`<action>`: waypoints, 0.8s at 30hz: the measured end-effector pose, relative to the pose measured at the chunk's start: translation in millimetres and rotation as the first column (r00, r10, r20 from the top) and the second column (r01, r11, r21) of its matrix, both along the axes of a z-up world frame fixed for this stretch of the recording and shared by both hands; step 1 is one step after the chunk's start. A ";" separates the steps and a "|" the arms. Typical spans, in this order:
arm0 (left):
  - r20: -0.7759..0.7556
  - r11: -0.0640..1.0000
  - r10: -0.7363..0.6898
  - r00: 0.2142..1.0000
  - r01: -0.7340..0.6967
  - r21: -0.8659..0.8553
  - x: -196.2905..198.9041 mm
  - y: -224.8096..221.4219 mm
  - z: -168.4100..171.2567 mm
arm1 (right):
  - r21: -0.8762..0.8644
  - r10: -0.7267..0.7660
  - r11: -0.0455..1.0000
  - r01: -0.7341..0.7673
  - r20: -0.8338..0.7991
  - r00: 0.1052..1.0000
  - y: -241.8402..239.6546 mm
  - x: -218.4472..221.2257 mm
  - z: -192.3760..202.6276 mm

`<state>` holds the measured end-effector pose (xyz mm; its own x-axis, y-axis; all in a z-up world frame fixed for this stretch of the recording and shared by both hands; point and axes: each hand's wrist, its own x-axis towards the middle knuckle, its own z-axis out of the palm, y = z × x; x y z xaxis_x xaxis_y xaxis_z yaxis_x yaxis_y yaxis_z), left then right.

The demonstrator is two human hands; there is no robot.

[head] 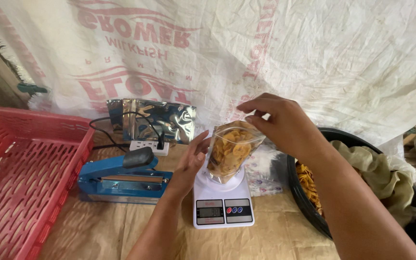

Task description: The person places pieces of dried fruit by hand into a clear plastic bag on a digital scale, then seals the bag using a heat sealer.

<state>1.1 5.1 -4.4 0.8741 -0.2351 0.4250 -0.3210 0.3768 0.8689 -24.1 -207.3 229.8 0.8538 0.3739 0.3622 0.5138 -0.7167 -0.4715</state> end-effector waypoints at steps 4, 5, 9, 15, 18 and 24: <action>-0.017 0.999 0.031 0.999 -0.030 0.040 -3.8 0.6 4.4 | -0.017 -0.221 0.975 0.221 -0.016 0.975 -35.1 -7.3 -3.9; -0.029 0.999 0.031 0.999 -0.030 0.041 -5.8 1.6 5.1 | -0.041 -0.303 0.953 0.301 -0.028 0.953 -50.5 -8.6 -7.2; -0.090 1.000 -0.013 0.996 0.014 0.011 -5.9 1.6 5.7 | -0.169 -0.602 0.797 0.580 -0.293 0.743 -137.1 -9.2 -38.4; 0.010 1.000 -0.021 1.000 0.021 -0.014 -3.5 -0.3 4.3 | -0.468 -0.585 0.801 0.373 -0.481 0.653 -247.2 -0.9 -148.5; 0.027 0.999 -0.034 0.999 0.035 -0.033 -5.5 -1.9 7.3 | -0.567 -0.625 0.745 0.350 -0.412 0.663 -260.1 -6.4 -173.3; 0.036 0.998 -0.040 0.999 0.041 -0.039 -6.7 -2.3 12.0 | -0.634 -0.667 0.698 0.332 -0.407 0.624 -269.0 -4.8 -189.1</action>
